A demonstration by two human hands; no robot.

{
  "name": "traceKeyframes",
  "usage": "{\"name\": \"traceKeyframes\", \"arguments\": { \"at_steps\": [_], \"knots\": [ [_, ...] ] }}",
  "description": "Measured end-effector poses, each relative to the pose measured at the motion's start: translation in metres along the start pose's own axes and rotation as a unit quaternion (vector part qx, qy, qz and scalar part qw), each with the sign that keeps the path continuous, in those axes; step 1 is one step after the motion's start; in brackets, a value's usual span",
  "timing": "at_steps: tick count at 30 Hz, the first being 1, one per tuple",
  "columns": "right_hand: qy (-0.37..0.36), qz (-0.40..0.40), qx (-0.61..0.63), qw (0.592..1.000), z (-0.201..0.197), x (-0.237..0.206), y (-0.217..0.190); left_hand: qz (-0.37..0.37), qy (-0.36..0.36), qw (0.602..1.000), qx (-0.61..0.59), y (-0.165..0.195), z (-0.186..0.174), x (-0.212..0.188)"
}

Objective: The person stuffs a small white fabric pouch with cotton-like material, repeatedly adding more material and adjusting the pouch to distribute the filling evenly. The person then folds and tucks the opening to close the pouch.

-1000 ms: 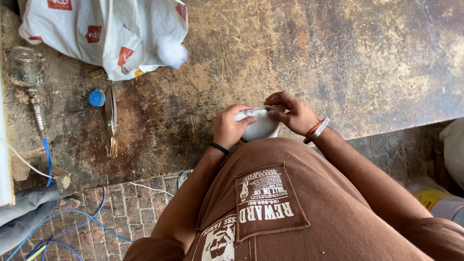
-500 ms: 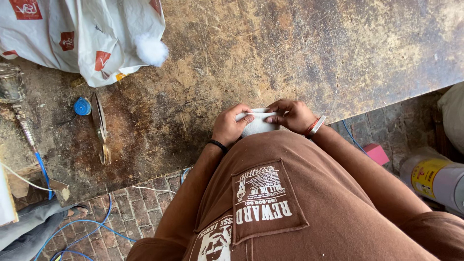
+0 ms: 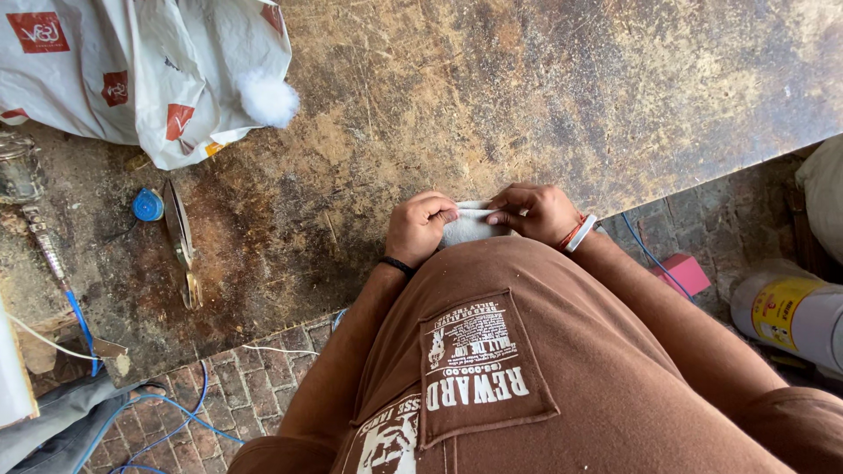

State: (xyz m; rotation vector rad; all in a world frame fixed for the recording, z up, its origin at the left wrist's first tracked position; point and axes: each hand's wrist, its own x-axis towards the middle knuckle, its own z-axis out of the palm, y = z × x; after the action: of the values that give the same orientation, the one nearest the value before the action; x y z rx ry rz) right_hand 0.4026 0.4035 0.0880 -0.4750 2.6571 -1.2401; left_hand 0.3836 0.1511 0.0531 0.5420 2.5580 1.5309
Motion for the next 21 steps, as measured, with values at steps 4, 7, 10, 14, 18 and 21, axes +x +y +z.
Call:
{"name": "traceKeyframes", "arguments": {
  "at_steps": [4,7,10,14,18,21],
  "knots": [
    [0.002,0.003,-0.022,1.000,0.005,0.001,0.006,-0.032,0.012,0.999,-0.007,-0.005,0.006,-0.004],
    [-0.007,0.011,-0.037,0.999,0.007,0.000,0.005,-0.040,0.008,0.999,-0.014,-0.009,0.007,-0.005],
    [0.006,0.041,0.008,0.999,0.005,-0.002,-0.001,-0.040,0.007,0.997,-0.066,-0.012,0.010,-0.004],
    [-0.007,0.011,-0.003,1.000,-0.001,0.004,-0.010,-0.062,-0.002,0.997,-0.050,-0.012,0.012,-0.001],
    [0.008,-0.022,0.000,1.000,0.000,0.017,-0.012,-0.065,0.018,0.997,-0.048,-0.008,0.011,0.002],
    [0.020,-0.026,-0.039,0.999,0.010,0.022,-0.006,-0.069,0.036,0.995,-0.059,-0.006,0.009,0.005]
  ]
}}
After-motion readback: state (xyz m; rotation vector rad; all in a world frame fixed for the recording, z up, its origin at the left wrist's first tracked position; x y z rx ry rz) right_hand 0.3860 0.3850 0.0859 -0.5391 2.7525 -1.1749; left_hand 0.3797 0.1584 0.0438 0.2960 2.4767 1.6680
